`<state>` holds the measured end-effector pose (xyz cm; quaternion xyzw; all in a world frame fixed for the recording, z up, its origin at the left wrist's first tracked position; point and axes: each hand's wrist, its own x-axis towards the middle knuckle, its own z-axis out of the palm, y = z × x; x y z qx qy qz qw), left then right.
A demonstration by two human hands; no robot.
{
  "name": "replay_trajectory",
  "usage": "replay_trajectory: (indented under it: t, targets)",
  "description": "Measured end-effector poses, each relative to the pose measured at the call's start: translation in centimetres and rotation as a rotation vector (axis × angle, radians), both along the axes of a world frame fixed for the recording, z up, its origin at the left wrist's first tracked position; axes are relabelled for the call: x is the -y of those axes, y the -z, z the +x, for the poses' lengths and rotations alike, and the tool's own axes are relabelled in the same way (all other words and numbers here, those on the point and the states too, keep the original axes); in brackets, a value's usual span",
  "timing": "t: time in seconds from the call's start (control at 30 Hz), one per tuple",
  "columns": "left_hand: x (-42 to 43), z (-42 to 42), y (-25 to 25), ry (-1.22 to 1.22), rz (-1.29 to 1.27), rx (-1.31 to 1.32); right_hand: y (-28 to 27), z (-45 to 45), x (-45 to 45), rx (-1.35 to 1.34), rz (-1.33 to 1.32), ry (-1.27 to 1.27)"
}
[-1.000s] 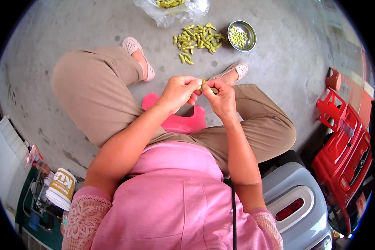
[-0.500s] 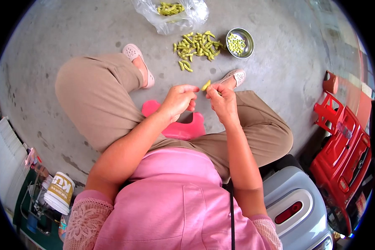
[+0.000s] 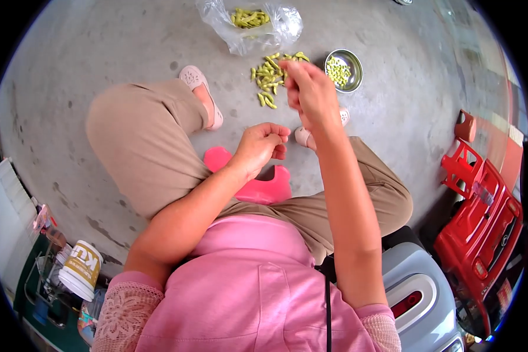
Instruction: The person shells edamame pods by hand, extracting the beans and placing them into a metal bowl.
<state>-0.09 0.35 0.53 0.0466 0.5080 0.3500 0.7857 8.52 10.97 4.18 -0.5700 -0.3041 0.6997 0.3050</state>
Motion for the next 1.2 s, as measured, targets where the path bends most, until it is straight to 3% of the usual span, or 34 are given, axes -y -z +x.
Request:
replay_trajectory:
  t: [0.13,0.2,0.4,0.6,0.67,0.73,1.2]
  targets:
    - [-0.1,0.5,-0.2,-0.064,0.024,0.009,0.5,3.9,5.7,-0.028,-0.186,0.039]
    - [0.0,0.2,-0.3,-0.046,0.035,0.011,0.4,5.2,7.8,-0.256,-0.356,0.151]
    - [0.0,0.3,-0.4,0.029,0.083,0.024,0.1,7.0,9.6,-0.408,-0.310,0.210]
    - [-0.1,0.5,0.0,-0.032,0.131,0.004,1.7,6.4,9.4,-0.352,-0.248,0.157]
    - [-0.2,0.5,-0.3,-0.030,0.127,0.007,2.0,6.1,9.6,-0.160,-0.087,0.067]
    - [-0.3,0.4,-0.4,0.118,0.153,-0.116,2.4,6.2,9.5,-0.133,-0.070,0.048]
    - [0.5,0.7,1.0,0.225,0.522,-0.646,3.6,6.1,9.5,-0.100,-0.118,0.093]
